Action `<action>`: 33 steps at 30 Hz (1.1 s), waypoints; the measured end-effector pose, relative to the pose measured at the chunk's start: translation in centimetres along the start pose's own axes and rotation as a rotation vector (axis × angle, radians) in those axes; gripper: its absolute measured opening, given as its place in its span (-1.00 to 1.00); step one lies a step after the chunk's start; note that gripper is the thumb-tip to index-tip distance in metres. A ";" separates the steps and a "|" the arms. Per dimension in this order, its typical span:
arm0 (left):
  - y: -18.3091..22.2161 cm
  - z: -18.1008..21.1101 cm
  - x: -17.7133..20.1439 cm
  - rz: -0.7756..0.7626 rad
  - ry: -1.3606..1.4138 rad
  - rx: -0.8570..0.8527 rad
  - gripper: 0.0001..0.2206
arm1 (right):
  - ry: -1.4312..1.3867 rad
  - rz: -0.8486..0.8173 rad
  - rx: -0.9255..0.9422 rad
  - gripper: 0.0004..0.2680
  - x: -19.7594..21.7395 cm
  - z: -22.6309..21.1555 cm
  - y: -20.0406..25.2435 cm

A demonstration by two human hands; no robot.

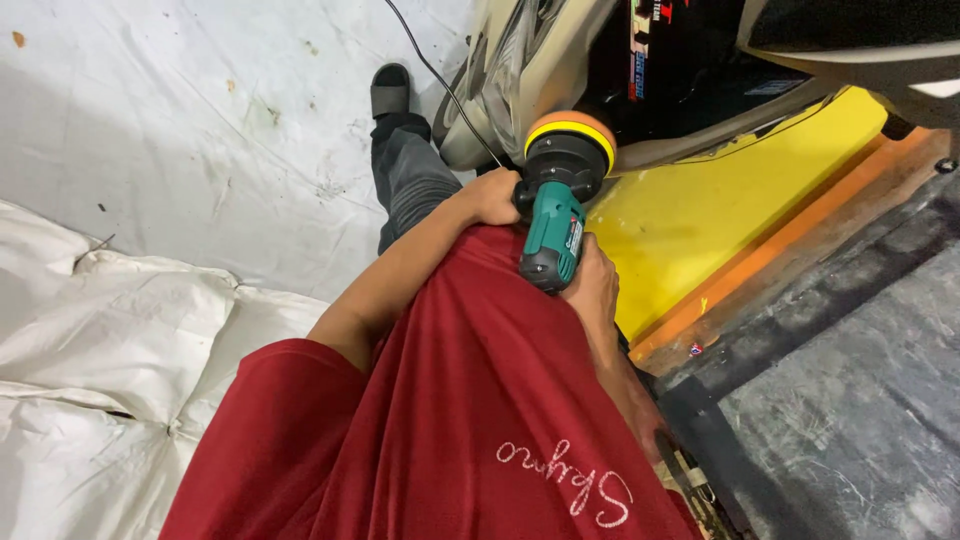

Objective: The person uses a green electric polisher with a yellow pad to polish the front bodywork of a beige scooter. They move the tool across the front panel and side fairings in a continuous motion.

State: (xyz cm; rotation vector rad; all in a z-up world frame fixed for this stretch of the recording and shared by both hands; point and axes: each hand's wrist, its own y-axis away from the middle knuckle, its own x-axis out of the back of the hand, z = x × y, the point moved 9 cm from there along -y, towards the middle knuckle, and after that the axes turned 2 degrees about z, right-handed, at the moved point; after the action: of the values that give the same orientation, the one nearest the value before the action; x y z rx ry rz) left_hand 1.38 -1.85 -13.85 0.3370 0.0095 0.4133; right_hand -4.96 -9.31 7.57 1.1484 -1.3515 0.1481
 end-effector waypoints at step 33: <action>-0.3 1.5 5.1 -0.095 -0.073 -0.012 -0.76 | -0.240 0.055 0.093 -0.59 -1.4 0.0 -0.7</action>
State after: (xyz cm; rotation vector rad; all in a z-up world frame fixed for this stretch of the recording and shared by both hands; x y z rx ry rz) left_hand 6.31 -0.58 -12.23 0.3381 -0.0478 0.3071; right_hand -4.91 -8.98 5.99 1.2371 -1.6026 0.1168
